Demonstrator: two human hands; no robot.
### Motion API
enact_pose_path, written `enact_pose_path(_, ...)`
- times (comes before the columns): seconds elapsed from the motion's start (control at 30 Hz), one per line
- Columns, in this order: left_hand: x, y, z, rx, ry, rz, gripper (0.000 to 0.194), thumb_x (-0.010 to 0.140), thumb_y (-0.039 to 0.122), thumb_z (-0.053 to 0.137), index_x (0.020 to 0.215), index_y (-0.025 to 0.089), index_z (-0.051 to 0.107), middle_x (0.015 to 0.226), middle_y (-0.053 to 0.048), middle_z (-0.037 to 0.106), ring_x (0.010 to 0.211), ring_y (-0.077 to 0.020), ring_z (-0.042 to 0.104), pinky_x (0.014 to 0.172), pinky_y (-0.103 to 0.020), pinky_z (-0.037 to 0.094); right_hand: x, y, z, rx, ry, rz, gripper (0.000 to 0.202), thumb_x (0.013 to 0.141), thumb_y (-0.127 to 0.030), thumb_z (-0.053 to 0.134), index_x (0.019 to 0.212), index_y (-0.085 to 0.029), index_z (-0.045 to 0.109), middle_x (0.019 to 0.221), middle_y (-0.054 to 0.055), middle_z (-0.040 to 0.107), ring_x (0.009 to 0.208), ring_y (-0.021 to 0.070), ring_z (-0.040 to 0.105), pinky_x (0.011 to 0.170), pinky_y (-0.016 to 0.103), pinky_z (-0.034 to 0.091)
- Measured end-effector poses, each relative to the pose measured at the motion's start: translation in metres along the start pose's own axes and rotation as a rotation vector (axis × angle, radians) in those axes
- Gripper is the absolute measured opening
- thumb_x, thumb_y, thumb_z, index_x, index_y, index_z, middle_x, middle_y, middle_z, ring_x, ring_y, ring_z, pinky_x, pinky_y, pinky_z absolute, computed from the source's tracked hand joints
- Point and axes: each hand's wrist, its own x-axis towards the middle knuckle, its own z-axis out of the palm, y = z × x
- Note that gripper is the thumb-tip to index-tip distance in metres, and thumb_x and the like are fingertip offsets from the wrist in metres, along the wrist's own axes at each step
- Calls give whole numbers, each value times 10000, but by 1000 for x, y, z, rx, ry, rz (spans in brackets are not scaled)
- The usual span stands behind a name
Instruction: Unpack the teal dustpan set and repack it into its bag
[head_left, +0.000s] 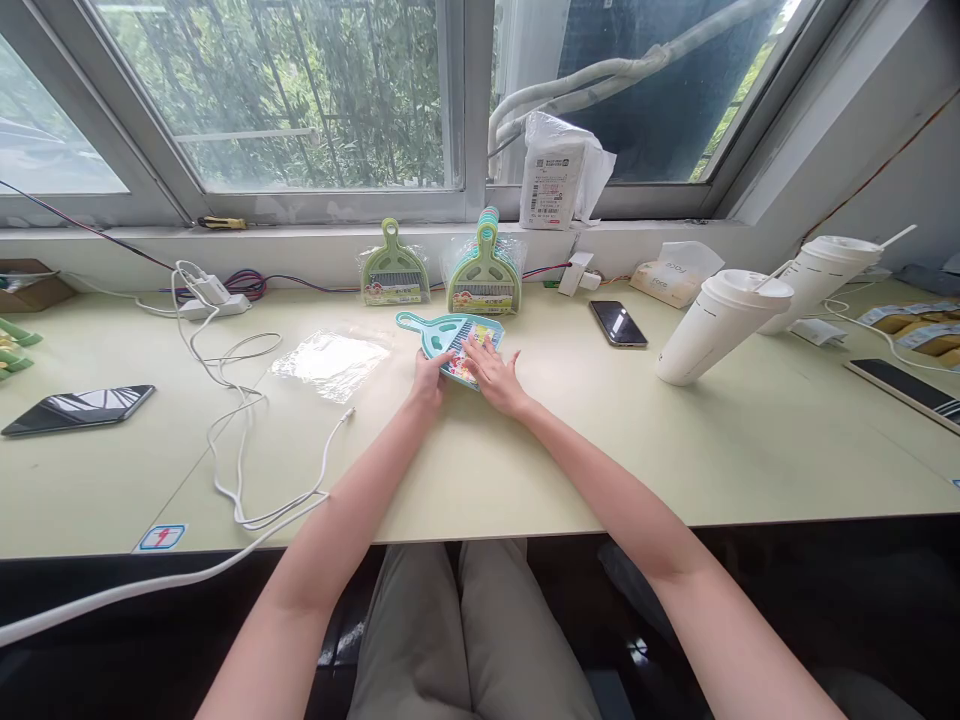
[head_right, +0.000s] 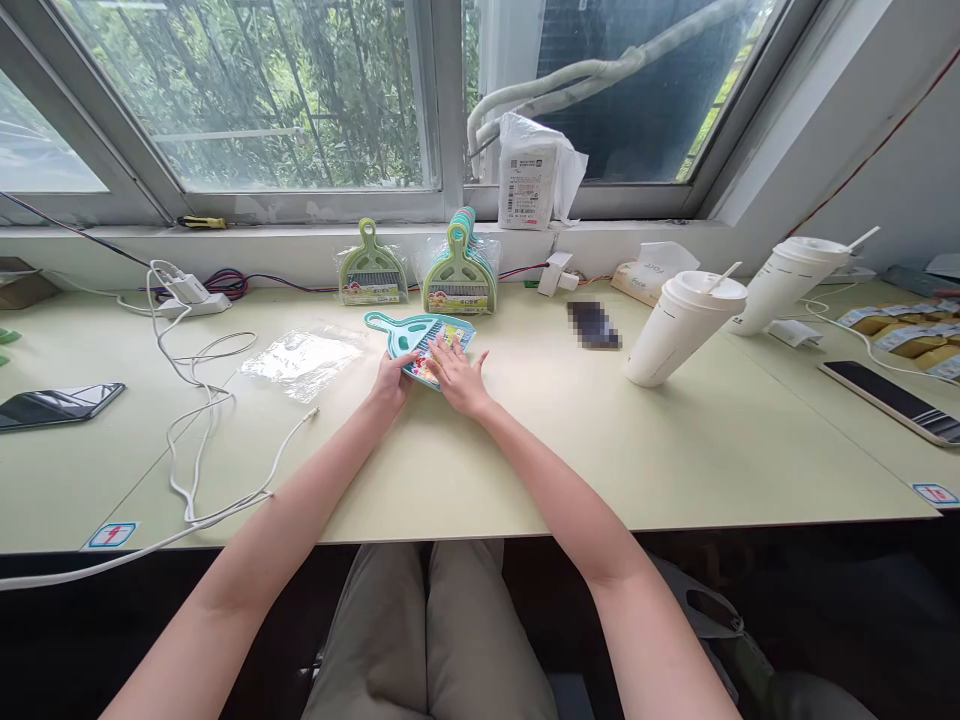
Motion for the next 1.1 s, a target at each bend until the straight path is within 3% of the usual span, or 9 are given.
enact_pose_path(0.27,-5,5,3,-24,18,-7,588,546,19,704,1067,213,512,944,-1,635,827,-140,641,726,-248,526,-3,-6,-1,-46,38,36,630,944,-592,72,1501,-310,151,1571,17,152,1473,229,10,1030,689,-180)
enact_pose_path(0.4,-5,4,3,-13,-12,10,611,512,-19,700,1046,216,518,925,13,625,818,-128,636,717,-230,525,-3,-7,3,-35,54,71,614,952,-579,115,1489,-303,221,1572,29,156,1472,241,30,1028,693,-174)
enact_pose_path(0.5,-4,4,1,-14,-10,4,612,520,-25,688,1053,225,523,945,9,622,842,-140,638,749,-252,539,-2,-7,2,77,222,110,572,952,-560,225,1467,-317,278,1572,22,168,1471,241,46,1052,680,-146)
enact_pose_path(0.57,-4,6,1,-29,-26,1,636,534,-14,687,1093,236,516,973,0,624,882,-160,642,791,-289,547,-2,-6,0,252,418,187,612,924,-542,368,1474,-300,254,1582,37,133,1470,238,59,1119,631,-37)
enact_pose_path(0.63,-4,8,1,-40,-58,5,657,542,-1,687,1126,240,508,995,-8,626,919,-180,644,835,-328,546,0,-3,-4,546,509,283,662,882,-496,500,1460,-268,272,1566,72,203,1448,234,188,1157,529,179)
enact_pose_path(0.77,-6,14,0,2,-174,-3,646,551,40,704,1143,213,513,1017,-29,633,966,-212,641,906,-387,520,6,7,-8,1158,217,378,350,856,-335,600,1172,-196,546,1203,97,645,1054,213,652,897,364,546)
enact_pose_path(0.87,-6,18,-1,63,-246,6,619,549,79,728,1128,189,538,1012,-41,641,972,-217,638,930,-398,502,8,10,-7,1336,171,393,143,837,-185,616,977,-171,594,969,52,721,778,153,704,728,284,592)
enact_pose_path(1.0,2,25,-5,209,-340,7,504,643,235,734,1118,166,581,1089,-84,651,1041,-242,616,955,-397,483,8,10,-4,1390,233,396,106,839,-117,594,934,-163,601,927,32,726,732,127,698,672,248,592)
enact_pose_path(1.1,12,36,-17,487,-164,50,421,861,424,491,1180,161,572,1158,-119,636,1117,-259,577,968,-424,462,7,11,-4,1375,284,418,120,817,-102,617,920,-162,602,908,26,729,730,131,699,686,259,597)
